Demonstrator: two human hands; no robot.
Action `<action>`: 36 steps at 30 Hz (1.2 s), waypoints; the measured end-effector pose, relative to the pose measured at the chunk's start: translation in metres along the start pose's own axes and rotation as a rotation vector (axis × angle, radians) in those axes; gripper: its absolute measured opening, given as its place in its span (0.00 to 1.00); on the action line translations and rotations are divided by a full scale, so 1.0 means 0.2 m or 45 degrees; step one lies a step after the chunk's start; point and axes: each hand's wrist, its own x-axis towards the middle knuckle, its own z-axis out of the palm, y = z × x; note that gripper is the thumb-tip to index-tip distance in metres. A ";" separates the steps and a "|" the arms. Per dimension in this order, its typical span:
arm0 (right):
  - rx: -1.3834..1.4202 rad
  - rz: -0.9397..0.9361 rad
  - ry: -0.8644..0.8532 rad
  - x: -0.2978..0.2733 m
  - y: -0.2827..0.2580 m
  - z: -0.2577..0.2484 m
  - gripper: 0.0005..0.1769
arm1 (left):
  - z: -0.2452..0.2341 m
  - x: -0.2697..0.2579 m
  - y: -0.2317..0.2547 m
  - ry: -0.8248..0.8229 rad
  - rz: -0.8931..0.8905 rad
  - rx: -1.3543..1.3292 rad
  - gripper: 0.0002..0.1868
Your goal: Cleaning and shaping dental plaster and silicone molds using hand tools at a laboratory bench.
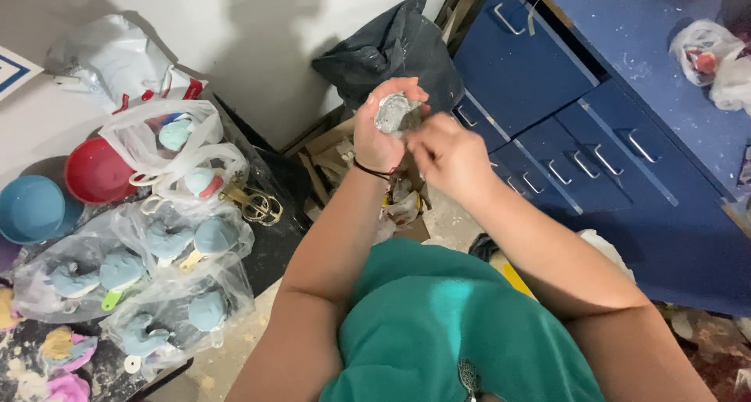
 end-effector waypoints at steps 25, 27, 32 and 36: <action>-0.219 0.080 -0.049 -0.02 0.09 -0.03 0.04 | -0.01 0.08 0.05 -0.035 0.079 0.234 0.26; -0.221 0.114 -0.034 -0.04 0.13 -0.02 0.04 | 0.00 0.08 0.05 -0.027 0.073 0.253 0.26; -0.262 0.093 -0.194 -0.17 0.09 0.06 0.03 | -0.04 0.11 0.09 -0.037 0.116 0.291 0.27; -0.160 0.226 -0.141 -0.19 0.17 0.06 0.07 | -0.02 0.12 0.21 -0.017 0.025 0.646 0.28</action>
